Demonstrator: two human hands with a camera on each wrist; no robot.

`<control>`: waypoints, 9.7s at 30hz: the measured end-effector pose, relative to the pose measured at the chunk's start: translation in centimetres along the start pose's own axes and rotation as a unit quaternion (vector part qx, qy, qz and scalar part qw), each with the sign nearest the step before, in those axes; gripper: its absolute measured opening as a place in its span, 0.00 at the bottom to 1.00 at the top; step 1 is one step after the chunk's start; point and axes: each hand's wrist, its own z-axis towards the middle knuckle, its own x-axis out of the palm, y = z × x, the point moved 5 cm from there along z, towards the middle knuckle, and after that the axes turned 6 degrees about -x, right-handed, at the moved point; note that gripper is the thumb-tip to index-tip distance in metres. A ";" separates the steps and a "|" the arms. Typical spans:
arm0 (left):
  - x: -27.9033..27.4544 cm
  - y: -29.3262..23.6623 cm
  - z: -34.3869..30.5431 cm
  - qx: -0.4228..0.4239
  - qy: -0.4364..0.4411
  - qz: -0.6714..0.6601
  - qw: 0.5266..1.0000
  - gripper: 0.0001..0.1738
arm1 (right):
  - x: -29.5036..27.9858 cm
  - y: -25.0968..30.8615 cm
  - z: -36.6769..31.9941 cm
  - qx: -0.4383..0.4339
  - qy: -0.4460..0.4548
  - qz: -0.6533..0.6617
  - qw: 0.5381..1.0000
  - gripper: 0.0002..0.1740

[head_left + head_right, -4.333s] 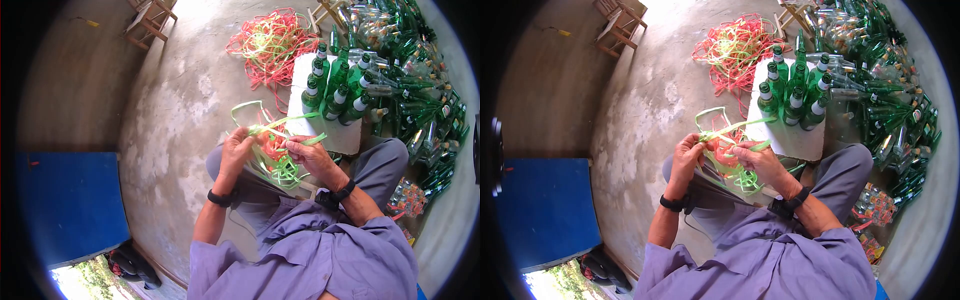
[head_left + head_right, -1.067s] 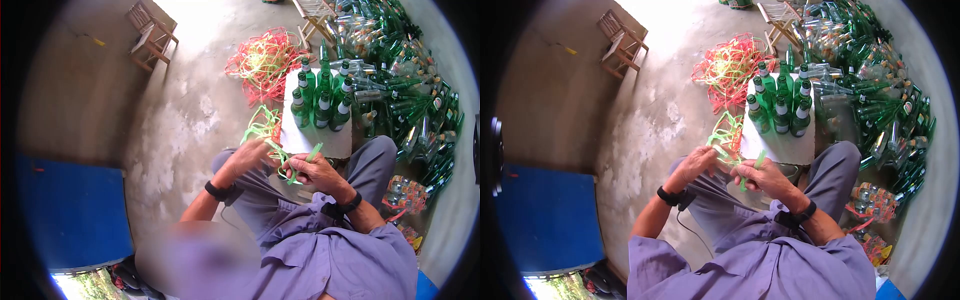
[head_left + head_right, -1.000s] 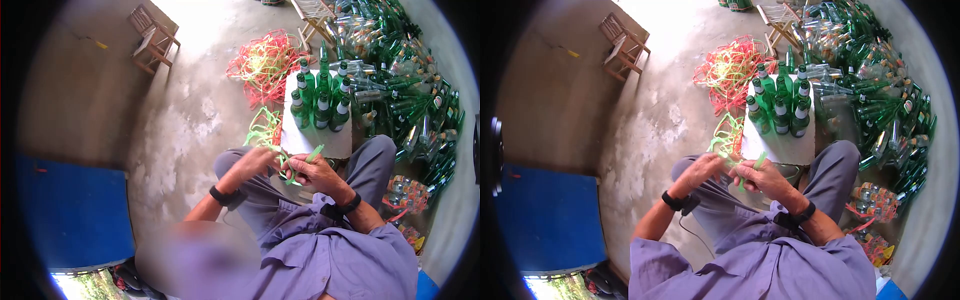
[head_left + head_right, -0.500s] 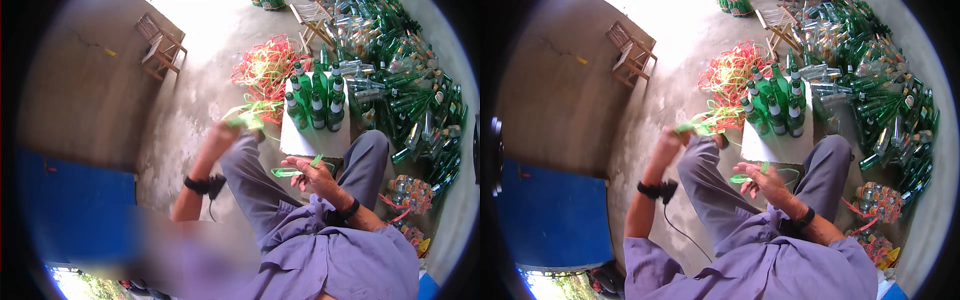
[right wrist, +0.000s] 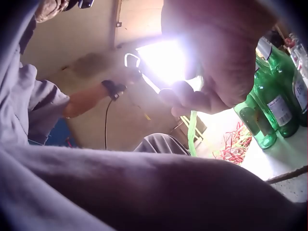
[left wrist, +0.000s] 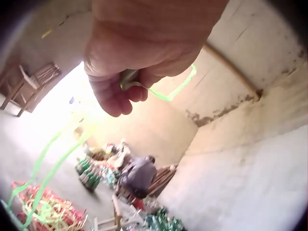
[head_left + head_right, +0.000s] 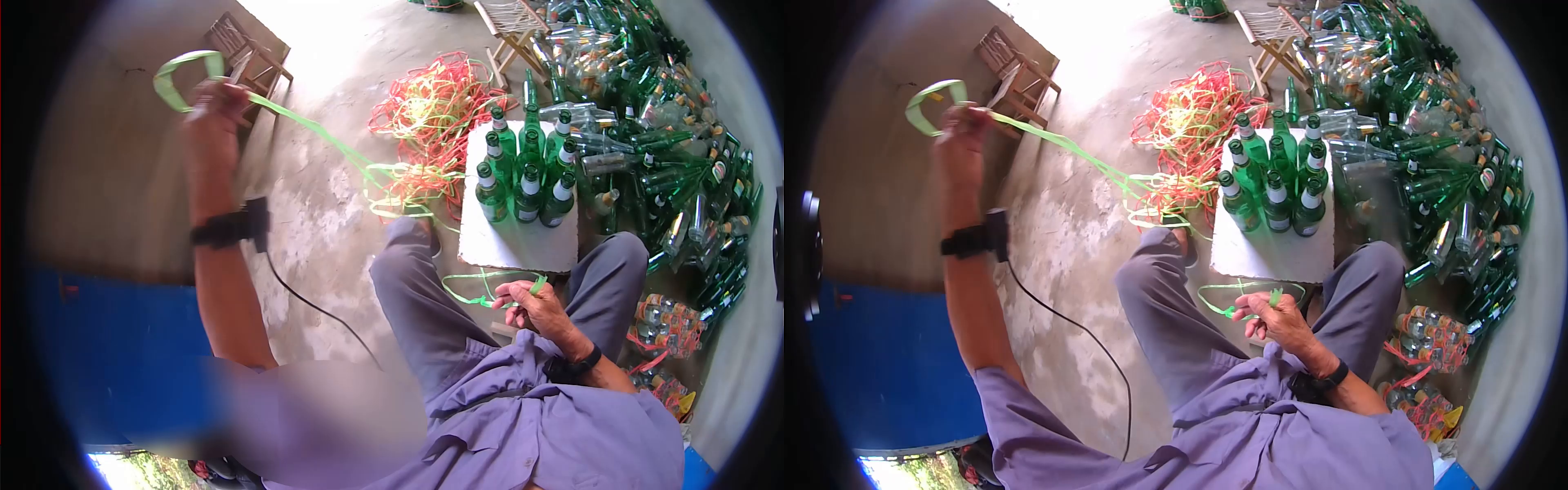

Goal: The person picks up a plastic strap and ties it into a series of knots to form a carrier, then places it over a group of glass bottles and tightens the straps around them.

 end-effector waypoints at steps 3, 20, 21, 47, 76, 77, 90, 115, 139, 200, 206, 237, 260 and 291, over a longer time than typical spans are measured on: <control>-4.0 -6.0 1.3 0.069 -0.086 -0.009 0.994 0.10 | 0.0 -0.3 0.5 -0.005 -0.009 0.001 1.000 0.22; -39.2 -15.9 -21.3 0.033 -0.364 0.631 0.684 0.27 | -2.3 -2.7 -0.2 0.044 -0.071 0.006 0.996 0.21; -40.4 -12.2 -25.4 -0.079 -0.433 0.531 0.724 0.33 | -2.1 -2.7 -0.1 0.040 -0.067 0.001 0.997 0.21; 21.5 11.8 -37.9 -0.278 0.324 0.046 0.903 0.18 | 2.2 7.5 -2.8 -0.054 0.039 0.127 0.990 0.20; 26.1 13.4 -42.5 -0.365 0.362 0.074 0.854 0.14 | -11.0 5.6 -7.5 -0.180 -0.283 -0.075 0.939 0.22; 26.2 13.4 -42.7 -0.363 0.364 0.079 0.854 0.14 | -11.0 5.7 -7.7 -0.178 -0.278 -0.079 0.941 0.21; 26.3 12.7 -44.2 -0.412 0.341 0.063 0.843 0.15 | -9.8 3.9 -7.8 -0.189 -0.264 -0.108 0.940 0.19; 25.8 14.5 -39.1 -0.362 0.369 0.060 0.854 0.14 | -3.8 4.5 -6.8 -0.184 -0.009 -0.306 0.934 0.13; 12.5 20.6 -16.7 -0.255 0.294 0.277 0.879 0.14 | -16.6 24.5 -3.2 -0.333 -0.328 -0.525 0.711 0.13; 24.6 41.9 -26.5 -0.531 0.068 -0.032 0.844 0.25 | -25.3 -1.0 13.0 -0.012 -0.244 -0.413 0.877 0.13; 24.4 42.7 -26.6 -0.526 0.110 -0.015 0.843 0.25 | -25.0 -2.8 12.8 -0.049 -0.261 -0.455 0.850 0.07; 24.8 49.8 -24.5 -0.399 0.081 -0.059 0.911 0.17 | -23.7 -6.3 12.1 -0.034 -0.212 -0.447 0.868 0.12; 25.6 47.9 -25.2 -0.482 0.010 -0.234 0.844 0.22 | -23.6 -6.1 12.5 -0.076 -0.193 -0.378 0.902 0.08; 24.3 46.3 -25.7 -0.467 -0.021 -0.119 0.876 0.15 | -23.4 -8.4 13.3 -0.031 -0.211 -0.388 0.897 0.13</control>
